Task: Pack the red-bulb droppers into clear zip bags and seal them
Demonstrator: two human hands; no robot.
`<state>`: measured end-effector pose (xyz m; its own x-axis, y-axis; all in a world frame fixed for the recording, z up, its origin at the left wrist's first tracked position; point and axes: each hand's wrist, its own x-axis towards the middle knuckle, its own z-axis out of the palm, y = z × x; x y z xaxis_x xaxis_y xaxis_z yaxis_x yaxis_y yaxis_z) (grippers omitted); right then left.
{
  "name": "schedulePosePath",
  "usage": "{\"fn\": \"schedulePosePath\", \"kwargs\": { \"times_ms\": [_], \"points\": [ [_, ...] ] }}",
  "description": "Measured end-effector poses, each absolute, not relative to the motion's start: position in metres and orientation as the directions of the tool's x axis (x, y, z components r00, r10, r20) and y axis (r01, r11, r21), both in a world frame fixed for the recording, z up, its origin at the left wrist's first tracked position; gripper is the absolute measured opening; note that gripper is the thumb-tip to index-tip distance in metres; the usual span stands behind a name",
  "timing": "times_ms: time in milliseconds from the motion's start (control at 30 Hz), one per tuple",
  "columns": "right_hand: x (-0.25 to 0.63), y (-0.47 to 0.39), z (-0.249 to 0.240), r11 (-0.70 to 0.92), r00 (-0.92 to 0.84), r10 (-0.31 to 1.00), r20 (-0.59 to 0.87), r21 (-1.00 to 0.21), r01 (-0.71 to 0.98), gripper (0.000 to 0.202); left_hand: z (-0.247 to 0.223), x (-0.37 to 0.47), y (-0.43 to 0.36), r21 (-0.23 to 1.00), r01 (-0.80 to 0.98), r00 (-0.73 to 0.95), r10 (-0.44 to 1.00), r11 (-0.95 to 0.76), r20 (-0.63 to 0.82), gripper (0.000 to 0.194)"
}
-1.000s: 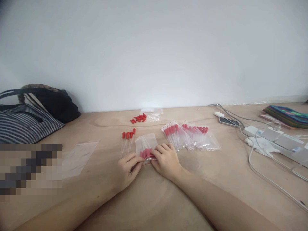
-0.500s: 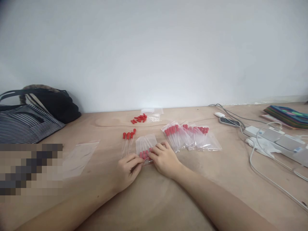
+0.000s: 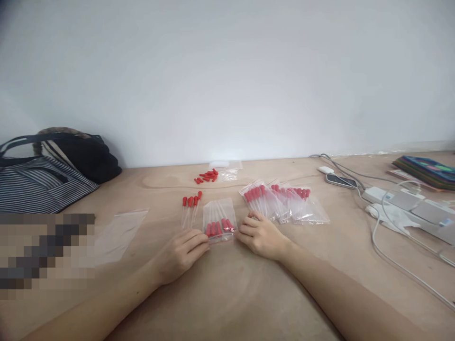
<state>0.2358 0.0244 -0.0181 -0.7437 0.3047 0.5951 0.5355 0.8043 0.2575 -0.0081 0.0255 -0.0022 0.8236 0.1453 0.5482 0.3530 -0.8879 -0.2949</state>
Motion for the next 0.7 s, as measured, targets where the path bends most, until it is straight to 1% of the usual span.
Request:
{"fn": "schedulePosePath", "kwargs": {
  "times_ms": [100,167,267,367,433,533,633,700],
  "points": [
    [0.234,0.025,-0.020,0.765,-0.665,0.346,0.661,0.212,0.608,0.017,-0.002,-0.008,0.027,-0.261,0.384,0.803,0.180,-0.886,0.568,0.018],
    [0.234,0.024,-0.021,0.749,-0.617,0.374,0.692,0.167,0.641,0.015,-0.003,-0.008,0.028,-0.261,0.396,0.790,0.182,-0.880,0.586,0.016],
    [0.233,0.023,-0.021,0.749,-0.582,0.394,0.711,0.119,0.651,0.013,-0.005,-0.009,0.032,-0.330,0.391,0.787,0.126,-0.859,0.605,0.014],
    [0.232,0.022,-0.020,0.757,-0.594,0.398,0.700,0.116,0.644,0.014,-0.007,-0.010,0.035,-0.392,0.391,0.800,0.096,-0.833,0.593,0.014],
    [0.231,0.022,-0.018,0.758,-0.618,0.384,0.685,0.148,0.635,0.014,-0.008,-0.012,0.037,-0.421,0.390,0.821,0.103,-0.819,0.561,0.018],
    [0.226,0.023,-0.016,0.733,-0.644,0.345,0.682,0.232,0.639,0.010,-0.007,-0.014,0.038,-0.443,0.375,0.853,0.117,-0.814,0.509,0.028],
    [0.219,0.025,-0.015,0.700,-0.678,0.266,0.685,0.346,0.624,0.011,-0.007,-0.014,0.036,-0.443,0.384,0.857,0.134,-0.810,0.498,0.031],
    [0.214,0.026,-0.013,0.697,-0.723,0.197,0.662,0.424,0.578,0.011,-0.007,-0.013,0.036,-0.439,0.391,0.856,0.144,-0.809,0.497,0.030]
  ]
}}
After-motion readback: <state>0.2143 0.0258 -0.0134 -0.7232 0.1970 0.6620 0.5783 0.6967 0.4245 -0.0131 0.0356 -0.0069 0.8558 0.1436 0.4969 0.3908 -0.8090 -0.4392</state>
